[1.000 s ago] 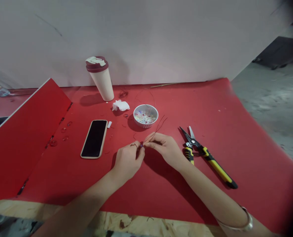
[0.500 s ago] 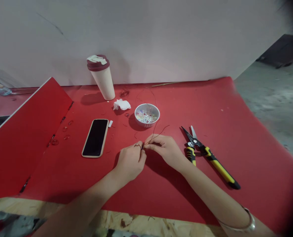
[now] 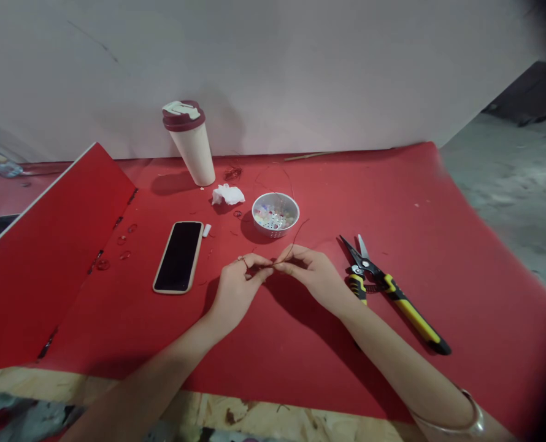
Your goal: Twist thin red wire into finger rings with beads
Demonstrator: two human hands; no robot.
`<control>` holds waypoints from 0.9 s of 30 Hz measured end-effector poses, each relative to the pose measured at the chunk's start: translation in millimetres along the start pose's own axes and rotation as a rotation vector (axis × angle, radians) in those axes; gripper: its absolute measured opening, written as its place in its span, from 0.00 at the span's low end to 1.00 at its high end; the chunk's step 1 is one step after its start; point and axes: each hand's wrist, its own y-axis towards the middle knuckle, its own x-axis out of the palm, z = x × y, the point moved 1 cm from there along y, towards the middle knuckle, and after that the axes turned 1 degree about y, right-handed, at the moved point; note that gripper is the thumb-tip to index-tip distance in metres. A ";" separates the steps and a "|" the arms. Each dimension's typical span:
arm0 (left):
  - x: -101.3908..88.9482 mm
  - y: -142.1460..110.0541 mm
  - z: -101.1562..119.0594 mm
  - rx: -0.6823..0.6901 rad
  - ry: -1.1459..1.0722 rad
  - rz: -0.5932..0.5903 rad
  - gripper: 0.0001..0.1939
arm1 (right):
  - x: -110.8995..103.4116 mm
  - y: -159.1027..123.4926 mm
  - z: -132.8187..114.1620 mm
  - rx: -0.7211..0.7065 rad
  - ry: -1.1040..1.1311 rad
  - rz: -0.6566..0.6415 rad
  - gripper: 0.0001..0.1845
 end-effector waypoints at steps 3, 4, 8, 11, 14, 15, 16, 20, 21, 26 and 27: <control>-1.2 2.8 -1.0 -0.095 -0.128 -0.006 0.05 | 1.0 -0.6 -0.6 0.009 -0.047 0.019 0.06; -1.5 3.5 -1.3 -0.117 -0.179 -0.013 0.07 | 1.3 -0.8 -0.6 0.005 -0.042 0.026 0.06; -1.6 2.8 -0.3 -0.140 -0.259 -0.028 0.11 | 1.8 -1.4 0.0 -0.022 -0.016 0.036 0.05; 0.8 -1.6 1.5 -0.143 -0.158 -0.046 0.10 | 2.1 -1.9 -1.0 -0.043 -0.056 0.046 0.05; 2.1 -5.8 1.2 -0.087 0.041 -0.009 0.06 | 3.5 -2.8 -4.3 -0.056 -0.076 0.022 0.05; 1.8 -6.4 0.7 -0.043 0.132 0.018 0.05 | 4.3 -3.3 -5.5 -0.059 -0.080 0.003 0.05; 1.2 -6.4 0.1 0.008 0.219 0.043 0.04 | 5.1 -3.7 -6.6 -0.061 -0.087 -0.019 0.05; -1.9 -1.2 -3.0 0.106 0.304 0.077 0.05 | 7.3 -5.0 -7.6 -0.048 -0.104 -0.068 0.06; -2.6 0.7 -3.8 0.090 0.248 0.079 0.05 | 7.2 -5.0 -7.1 -0.042 -0.101 -0.061 0.06; -1.8 6.9 -4.8 -0.105 -0.175 -0.031 0.07 | 5.3 -3.7 -4.0 -0.035 -0.079 -0.011 0.06; -1.3 7.2 -4.1 -0.133 -0.234 -0.056 0.07 | 4.9 -3.4 -3.6 -0.031 -0.068 -0.005 0.06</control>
